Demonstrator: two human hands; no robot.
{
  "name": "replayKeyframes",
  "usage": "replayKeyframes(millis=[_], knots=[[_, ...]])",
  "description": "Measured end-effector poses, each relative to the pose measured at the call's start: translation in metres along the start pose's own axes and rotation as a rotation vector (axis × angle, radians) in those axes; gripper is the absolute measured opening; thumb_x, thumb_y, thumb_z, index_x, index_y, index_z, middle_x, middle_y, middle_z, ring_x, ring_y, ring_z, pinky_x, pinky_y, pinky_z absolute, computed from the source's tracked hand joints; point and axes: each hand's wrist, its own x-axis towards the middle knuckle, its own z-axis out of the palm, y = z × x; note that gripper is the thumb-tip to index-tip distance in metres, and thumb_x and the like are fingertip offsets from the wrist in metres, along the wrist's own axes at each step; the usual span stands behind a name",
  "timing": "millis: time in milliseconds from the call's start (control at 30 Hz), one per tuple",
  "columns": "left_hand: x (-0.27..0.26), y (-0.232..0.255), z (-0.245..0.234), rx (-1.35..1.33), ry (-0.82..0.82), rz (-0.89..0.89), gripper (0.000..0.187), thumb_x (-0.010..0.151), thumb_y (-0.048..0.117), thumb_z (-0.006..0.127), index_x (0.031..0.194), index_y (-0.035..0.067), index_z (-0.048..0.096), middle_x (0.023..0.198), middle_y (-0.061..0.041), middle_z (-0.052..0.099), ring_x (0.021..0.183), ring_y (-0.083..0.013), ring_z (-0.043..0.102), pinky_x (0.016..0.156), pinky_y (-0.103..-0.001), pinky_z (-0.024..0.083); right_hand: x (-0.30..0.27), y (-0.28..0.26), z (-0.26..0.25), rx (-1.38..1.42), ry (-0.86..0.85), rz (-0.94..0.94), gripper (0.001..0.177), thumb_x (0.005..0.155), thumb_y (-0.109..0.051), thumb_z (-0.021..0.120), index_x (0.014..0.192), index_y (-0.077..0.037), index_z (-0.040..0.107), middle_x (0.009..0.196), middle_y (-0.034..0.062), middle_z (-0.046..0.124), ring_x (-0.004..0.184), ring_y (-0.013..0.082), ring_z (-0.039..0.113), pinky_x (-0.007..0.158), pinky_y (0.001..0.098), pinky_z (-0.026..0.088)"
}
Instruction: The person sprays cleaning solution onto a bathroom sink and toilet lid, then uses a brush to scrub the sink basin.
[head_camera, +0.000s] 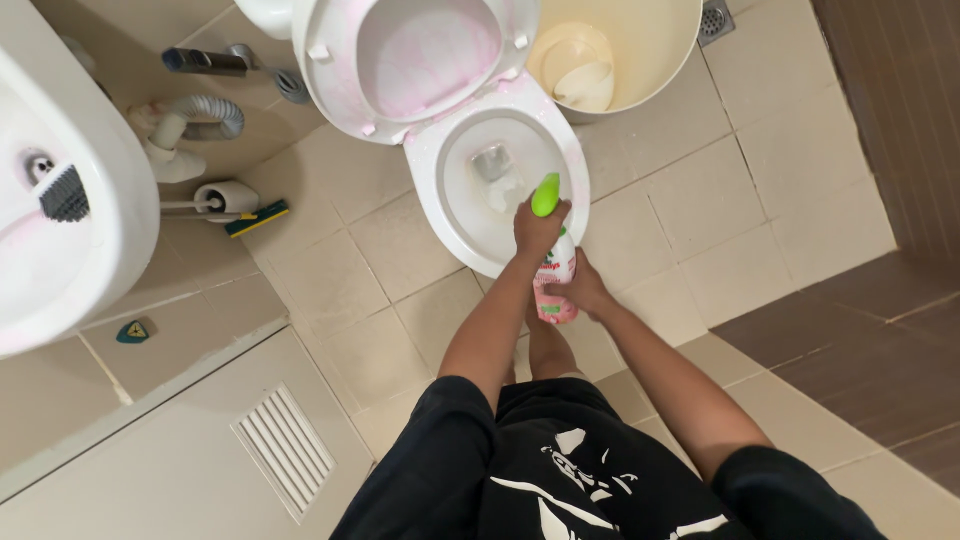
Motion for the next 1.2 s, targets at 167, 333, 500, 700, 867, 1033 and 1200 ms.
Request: replayKeyframes(millis=[167,333,500,700,867,1033,1200], knots=[[-0.004,-0.002,-0.003,-0.025,-0.082,-0.030,0.033,0.078,0.032,0.079,0.095,0.006,0.070,0.081,-0.009,0.074,0.075,-0.0245,0.073,0.075,-0.039,0.056,-0.007,0.004,0.004,0.054,-0.019,-0.004,0.077,0.068,-0.006,0.085,0.133,-0.006,0.044,0.122,0.0095,0.065,0.111,0.0194,0.067,0.092,0.0358,0.058],[-0.035,-0.030,-0.011,0.074,-0.216,-0.202,0.029,0.079,0.030,0.077,0.096,0.008,0.072,0.084,-0.011,0.075,0.078,-0.0247,0.072,0.077,-0.038,0.055,-0.039,0.050,0.040,0.060,0.063,0.088,0.074,0.070,-0.006,0.086,0.131,-0.005,0.044,0.120,0.0109,0.066,0.109,0.0211,0.066,0.093,0.0373,0.057],[-0.066,-0.089,-0.024,-0.015,-0.388,-0.260,0.035,0.074,0.029,0.079,0.099,0.006,0.073,0.093,-0.012,0.077,0.086,-0.0269,0.072,0.079,-0.039,0.055,-0.078,0.094,0.085,0.201,0.050,0.074,0.072,0.071,-0.004,0.085,0.130,-0.003,0.044,0.118,0.0126,0.068,0.107,0.0212,0.069,0.092,0.0379,0.059],[-0.104,-0.154,-0.065,0.121,-0.360,-0.300,0.045,0.075,0.038,0.079,0.110,0.010,0.073,0.101,-0.011,0.076,0.096,-0.0253,0.074,0.086,-0.037,0.055,-0.128,0.081,0.139,0.152,0.024,0.146,0.070,0.067,0.000,0.083,0.130,-0.006,0.052,0.112,0.0109,0.073,0.101,0.0215,0.073,0.086,0.0389,0.062],[-0.115,-0.177,-0.096,0.287,-0.188,-0.375,0.040,0.077,0.039,0.078,0.105,0.011,0.076,0.100,-0.011,0.077,0.096,-0.0269,0.072,0.090,-0.040,0.053,-0.109,0.125,0.167,0.213,-0.107,0.092,0.078,0.065,-0.004,0.087,0.132,-0.003,0.047,0.114,0.0103,0.070,0.104,0.0208,0.071,0.088,0.0378,0.061],[-0.121,-0.179,-0.133,0.146,0.038,-0.327,0.039,0.074,0.038,0.080,0.104,0.015,0.074,0.096,-0.005,0.077,0.094,-0.0246,0.073,0.094,-0.040,0.050,-0.082,0.132,0.178,-0.095,-0.198,0.113,0.085,0.063,-0.011,0.091,0.134,-0.003,0.046,0.116,0.0121,0.072,0.108,0.0221,0.071,0.093,0.0361,0.058],[-0.113,-0.176,-0.163,0.031,0.208,-0.335,0.033,0.075,0.036,0.076,0.103,0.018,0.075,0.094,-0.003,0.077,0.092,-0.0223,0.074,0.093,-0.036,0.050,-0.062,0.094,0.189,-0.309,-0.262,0.047,0.087,0.063,-0.018,0.093,0.135,-0.004,0.046,0.120,0.0123,0.070,0.111,0.0220,0.069,0.097,0.0355,0.054]])
